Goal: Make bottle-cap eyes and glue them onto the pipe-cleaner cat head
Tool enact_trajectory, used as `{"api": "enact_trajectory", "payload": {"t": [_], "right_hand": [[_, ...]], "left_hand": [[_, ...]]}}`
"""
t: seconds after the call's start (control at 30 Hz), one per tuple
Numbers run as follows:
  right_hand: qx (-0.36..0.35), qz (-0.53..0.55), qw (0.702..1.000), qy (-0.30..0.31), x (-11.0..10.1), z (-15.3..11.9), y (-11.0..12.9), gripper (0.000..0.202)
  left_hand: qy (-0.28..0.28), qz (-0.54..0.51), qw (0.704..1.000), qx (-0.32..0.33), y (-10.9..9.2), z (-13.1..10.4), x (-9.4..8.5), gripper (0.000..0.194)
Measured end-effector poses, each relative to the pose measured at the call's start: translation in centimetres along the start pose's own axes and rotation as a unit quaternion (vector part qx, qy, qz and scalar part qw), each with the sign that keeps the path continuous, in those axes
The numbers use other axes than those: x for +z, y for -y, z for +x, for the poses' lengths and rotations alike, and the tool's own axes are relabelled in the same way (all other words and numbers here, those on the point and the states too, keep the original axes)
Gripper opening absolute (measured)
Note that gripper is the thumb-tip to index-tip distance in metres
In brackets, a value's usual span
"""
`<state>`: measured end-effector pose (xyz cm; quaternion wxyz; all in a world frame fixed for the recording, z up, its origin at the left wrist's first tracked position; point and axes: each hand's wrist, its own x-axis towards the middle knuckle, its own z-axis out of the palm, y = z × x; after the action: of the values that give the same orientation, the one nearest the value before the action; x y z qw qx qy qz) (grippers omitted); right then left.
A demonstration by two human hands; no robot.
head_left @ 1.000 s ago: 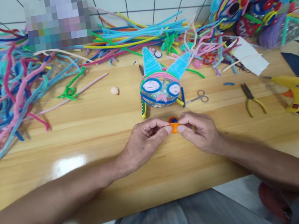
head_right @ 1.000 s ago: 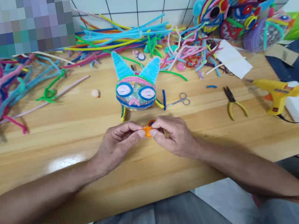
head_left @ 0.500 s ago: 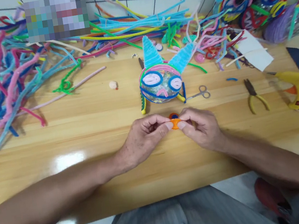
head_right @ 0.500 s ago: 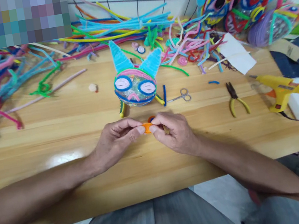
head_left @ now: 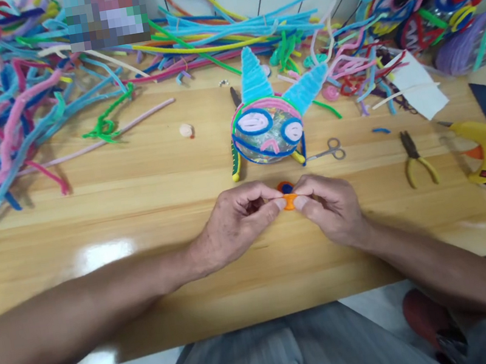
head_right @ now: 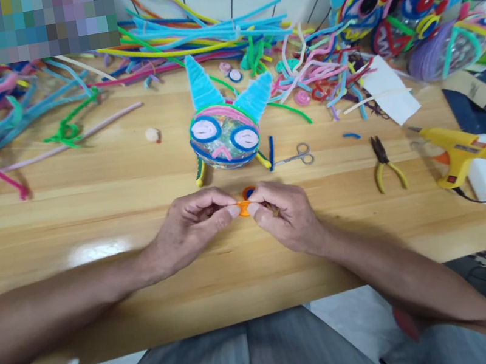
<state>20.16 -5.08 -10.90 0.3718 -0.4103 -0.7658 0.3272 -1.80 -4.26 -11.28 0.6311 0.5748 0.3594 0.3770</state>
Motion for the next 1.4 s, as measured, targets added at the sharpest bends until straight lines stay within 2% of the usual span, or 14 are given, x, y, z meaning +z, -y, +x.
{"api": "enact_trajectory", "payload": {"t": [0.23,0.37,0.5,0.93,1.4], "right_hand": [[0.009,-0.001,1.0,-0.009,0.16,-0.04,-0.07,0.02],[0.027,0.015,0.999,-0.037,0.44,-0.06,0.07,0.011],[0.048,0.051,0.996,-0.057,0.54,-0.09,0.25,0.004],[0.05,0.034,0.997,-0.048,0.53,-0.11,-0.07,0.01],[0.05,0.01,0.998,-0.034,0.09,-0.05,0.35,0.011]], "left_hand": [[-0.003,0.009,1.0,0.018,-0.04,0.12,-0.03,0.02],[-0.01,0.021,1.0,0.001,-0.11,0.06,0.06,0.02],[-0.019,0.044,0.999,0.012,-0.17,0.05,0.11,0.018],[-0.014,0.058,0.996,0.06,-0.01,0.17,0.13,0.015],[-0.005,0.058,0.998,0.036,-0.21,0.03,0.07,0.02]]}}
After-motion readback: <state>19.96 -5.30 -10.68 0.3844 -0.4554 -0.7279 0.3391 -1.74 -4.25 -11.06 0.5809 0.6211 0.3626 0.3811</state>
